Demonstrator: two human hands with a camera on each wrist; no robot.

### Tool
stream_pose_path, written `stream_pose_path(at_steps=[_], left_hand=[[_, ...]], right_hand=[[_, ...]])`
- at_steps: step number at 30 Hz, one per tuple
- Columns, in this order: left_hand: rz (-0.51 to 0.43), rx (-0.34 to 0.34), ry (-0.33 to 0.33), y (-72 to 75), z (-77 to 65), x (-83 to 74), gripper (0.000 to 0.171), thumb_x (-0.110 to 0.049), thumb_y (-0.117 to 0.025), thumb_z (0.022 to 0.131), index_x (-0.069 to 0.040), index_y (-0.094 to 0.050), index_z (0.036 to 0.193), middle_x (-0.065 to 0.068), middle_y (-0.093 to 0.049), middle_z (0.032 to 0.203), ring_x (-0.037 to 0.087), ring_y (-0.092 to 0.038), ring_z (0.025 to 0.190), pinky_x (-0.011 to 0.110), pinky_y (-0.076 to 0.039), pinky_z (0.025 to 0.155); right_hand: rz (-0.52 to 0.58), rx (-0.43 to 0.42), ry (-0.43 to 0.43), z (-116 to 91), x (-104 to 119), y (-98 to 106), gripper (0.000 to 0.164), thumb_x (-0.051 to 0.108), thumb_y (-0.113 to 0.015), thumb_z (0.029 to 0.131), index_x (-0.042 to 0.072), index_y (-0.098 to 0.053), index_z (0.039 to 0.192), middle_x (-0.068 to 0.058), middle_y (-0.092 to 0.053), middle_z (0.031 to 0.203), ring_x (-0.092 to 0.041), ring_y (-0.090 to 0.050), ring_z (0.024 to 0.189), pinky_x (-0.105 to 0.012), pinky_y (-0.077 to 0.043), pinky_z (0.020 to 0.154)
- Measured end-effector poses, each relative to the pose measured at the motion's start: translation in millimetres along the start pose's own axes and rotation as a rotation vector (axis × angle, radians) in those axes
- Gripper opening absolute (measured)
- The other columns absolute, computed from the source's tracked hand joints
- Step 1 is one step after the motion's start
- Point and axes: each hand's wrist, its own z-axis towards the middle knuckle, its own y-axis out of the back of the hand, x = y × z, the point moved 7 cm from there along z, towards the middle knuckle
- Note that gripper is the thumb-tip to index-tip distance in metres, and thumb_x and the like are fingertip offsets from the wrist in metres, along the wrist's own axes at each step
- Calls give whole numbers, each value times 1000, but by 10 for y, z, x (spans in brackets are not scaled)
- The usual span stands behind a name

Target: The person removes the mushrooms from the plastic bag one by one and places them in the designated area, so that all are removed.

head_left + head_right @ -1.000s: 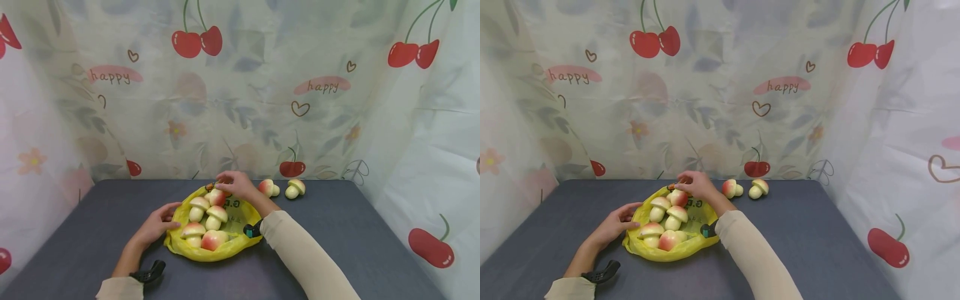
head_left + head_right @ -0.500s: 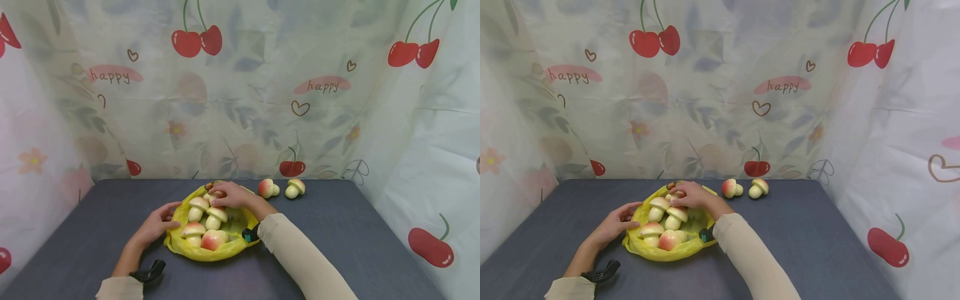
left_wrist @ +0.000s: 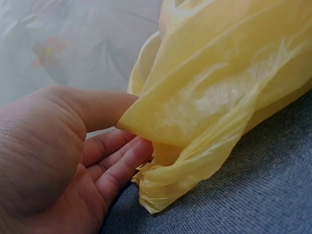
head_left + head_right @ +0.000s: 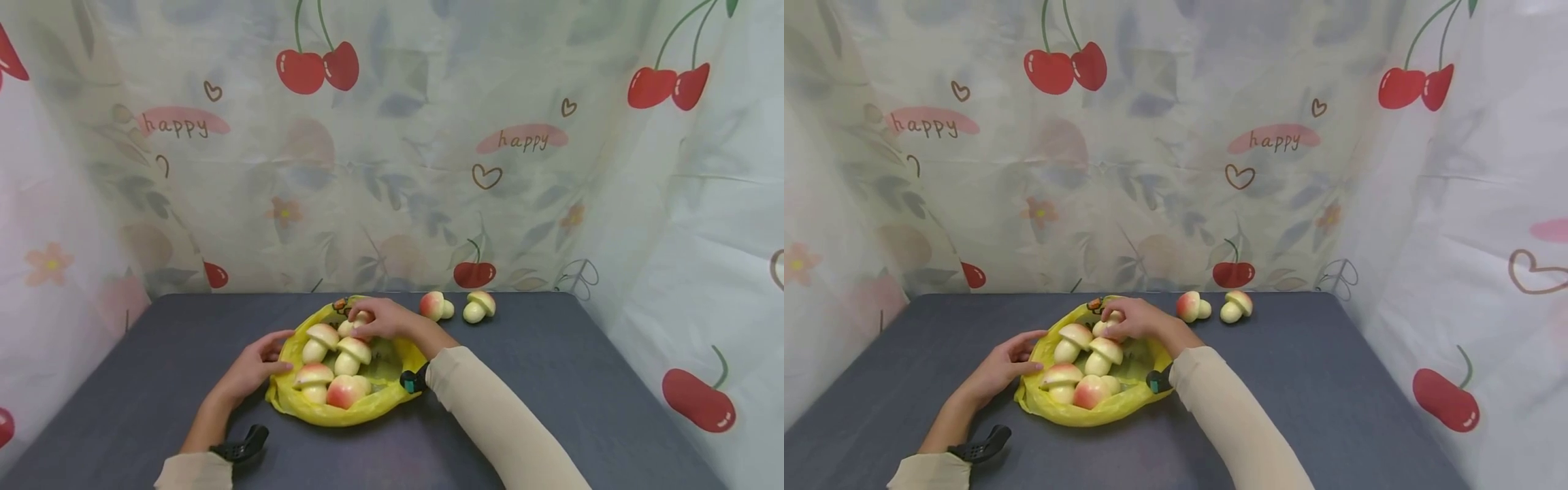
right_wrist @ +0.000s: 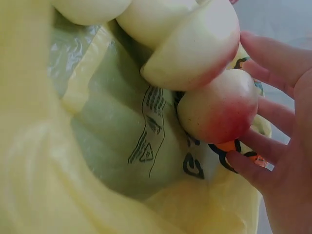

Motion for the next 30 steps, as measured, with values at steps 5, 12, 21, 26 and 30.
stream_pose_path(at_steps=[5, 12, 21, 26, 30], left_hand=[[14, -3, -5, 6, 4, -13, 63, -13, -71, 90, -3, -42, 145, 20, -60, 119, 27, -60, 100, 36, -50, 80], [7, -4, -3, -5, 0, -21, 63, -10, -70, 90, -1, -41, 145, 22, -60, 119, 28, -60, 101, 37, -50, 80], [17, -9, 8, -15, 23, 41, 64, -10, -70, 90, -2, -40, 146, 20, -60, 119, 27, -60, 100, 38, -50, 81], [13, -6, -3, -16, 13, 23, 64, -10, -70, 90, -1, -40, 145, 20, -60, 118, 28, -60, 99, 38, -50, 80], [8, -6, -1, -14, 3, 0, 64, -10, -70, 90, -1, -40, 145, 20, -60, 117, 27, -60, 99, 38, -50, 80]], right_hand=[[-15, -17, -9, -29, -58, 38, 24, 25, -72, 90, 16, -65, 110, -2, -57, 89, -16, -50, 77, -29, -42, 71], [-95, 21, -38, -84, -136, 29, 28, 24, -76, 86, 19, -65, 112, -1, -60, 115, -19, -55, 97, -31, -44, 79], [-142, 34, -39, -171, -186, 39, 35, 19, -75, 87, 20, -64, 120, 0, -58, 125, -18, -52, 97, -30, -44, 81], [-140, 14, -31, -229, -176, 99, 38, 18, -74, 88, 17, -64, 124, 0, -58, 126, -18, -52, 98, -32, -43, 82], [-147, -18, -4, -274, -177, 149, 39, 16, -74, 88, 15, -64, 125, 0, -59, 127, -18, -52, 96, -32, -43, 82]])
